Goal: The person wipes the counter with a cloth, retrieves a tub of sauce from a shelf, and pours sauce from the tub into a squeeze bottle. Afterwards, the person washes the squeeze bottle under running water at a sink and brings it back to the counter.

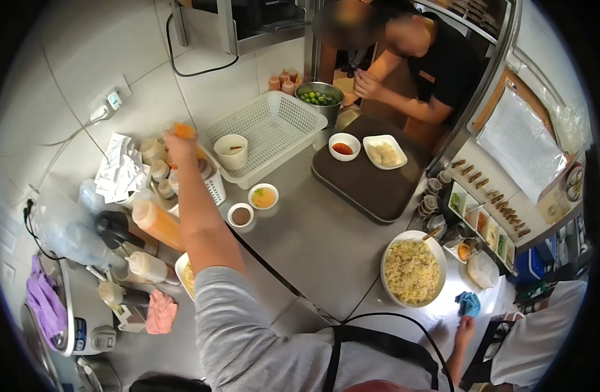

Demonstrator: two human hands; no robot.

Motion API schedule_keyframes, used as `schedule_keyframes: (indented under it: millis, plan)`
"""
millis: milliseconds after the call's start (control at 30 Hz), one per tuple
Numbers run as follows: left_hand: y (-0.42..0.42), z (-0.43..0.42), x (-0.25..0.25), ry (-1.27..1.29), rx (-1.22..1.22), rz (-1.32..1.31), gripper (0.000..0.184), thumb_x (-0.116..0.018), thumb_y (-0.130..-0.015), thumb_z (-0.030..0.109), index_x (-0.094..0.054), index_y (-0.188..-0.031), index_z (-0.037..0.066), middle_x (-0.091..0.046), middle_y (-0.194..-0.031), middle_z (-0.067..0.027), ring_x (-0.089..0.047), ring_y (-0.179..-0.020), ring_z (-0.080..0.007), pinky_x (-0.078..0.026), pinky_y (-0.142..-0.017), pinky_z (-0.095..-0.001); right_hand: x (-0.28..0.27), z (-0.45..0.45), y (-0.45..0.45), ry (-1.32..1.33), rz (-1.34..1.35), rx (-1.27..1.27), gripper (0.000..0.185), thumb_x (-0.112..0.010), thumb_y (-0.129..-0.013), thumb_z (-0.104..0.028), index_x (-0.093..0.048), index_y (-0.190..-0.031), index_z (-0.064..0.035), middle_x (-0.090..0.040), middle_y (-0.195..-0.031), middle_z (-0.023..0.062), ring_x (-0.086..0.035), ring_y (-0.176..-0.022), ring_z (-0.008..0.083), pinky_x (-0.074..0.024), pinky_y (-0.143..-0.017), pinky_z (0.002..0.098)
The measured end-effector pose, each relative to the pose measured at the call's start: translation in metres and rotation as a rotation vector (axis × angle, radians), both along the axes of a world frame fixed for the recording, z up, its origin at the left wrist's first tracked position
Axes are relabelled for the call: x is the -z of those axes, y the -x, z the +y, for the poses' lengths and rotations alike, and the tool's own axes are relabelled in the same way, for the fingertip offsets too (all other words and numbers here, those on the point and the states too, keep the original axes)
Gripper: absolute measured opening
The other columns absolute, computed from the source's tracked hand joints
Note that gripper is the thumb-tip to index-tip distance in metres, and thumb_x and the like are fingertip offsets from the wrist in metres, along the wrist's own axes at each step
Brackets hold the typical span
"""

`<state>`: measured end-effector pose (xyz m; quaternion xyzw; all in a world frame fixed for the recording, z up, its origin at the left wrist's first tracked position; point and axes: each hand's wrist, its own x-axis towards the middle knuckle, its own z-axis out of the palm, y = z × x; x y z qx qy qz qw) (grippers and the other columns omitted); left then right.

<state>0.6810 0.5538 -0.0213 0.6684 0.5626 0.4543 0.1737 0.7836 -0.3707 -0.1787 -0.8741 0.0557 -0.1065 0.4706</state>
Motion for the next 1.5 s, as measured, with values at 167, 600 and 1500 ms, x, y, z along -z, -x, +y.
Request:
schedule_keyframes:
  millis: [167,600,1500]
  plan:
    - [0.016,-0.003,-0.01,-0.271,0.06,-0.142,0.086,-0.075,-0.059,0.029,-0.029,-0.125,-0.002,-0.039,-0.122,-0.0213,-0.038,-0.114,-0.0316,-0.031,-0.096,-0.037,-0.044,0.003,-0.016,0.176,-0.132,-0.025,0.01,-0.045,-0.085,-0.007,-0.049,-0.078,-0.0007,-0.045,-0.067,0.0003,-0.04,-0.06,0.0071,-0.034,-0.053,0.021]
    - [0.104,-0.121,-0.138,-0.03,0.781,-1.156,0.046,-0.055,-0.077,0.02,-0.034,-0.116,0.005,-0.046,-0.109,-0.0094,-0.05,-0.099,-0.0224,-0.046,-0.08,-0.0345,-0.099,0.099,-0.035,-0.387,-0.163,-0.275,0.006,-0.048,-0.084,-0.009,-0.052,-0.085,-0.0045,-0.048,-0.066,-0.0023,-0.043,-0.057,0.0045,-0.0368,-0.053,0.0178]
    - [0.224,-0.427,0.037,-0.201,0.25,-0.304,0.078,-0.06,-0.069,0.001,-0.015,-0.132,0.007,-0.04,-0.115,-0.0161,-0.045,-0.103,-0.0233,-0.037,-0.088,-0.033,-0.002,0.159,0.044,0.109,-0.21,-1.222,0.005,-0.056,-0.071,-0.01,-0.057,-0.076,-0.0084,-0.056,-0.072,0.0092,-0.055,-0.068,0.0275,-0.0455,-0.06,0.0351]
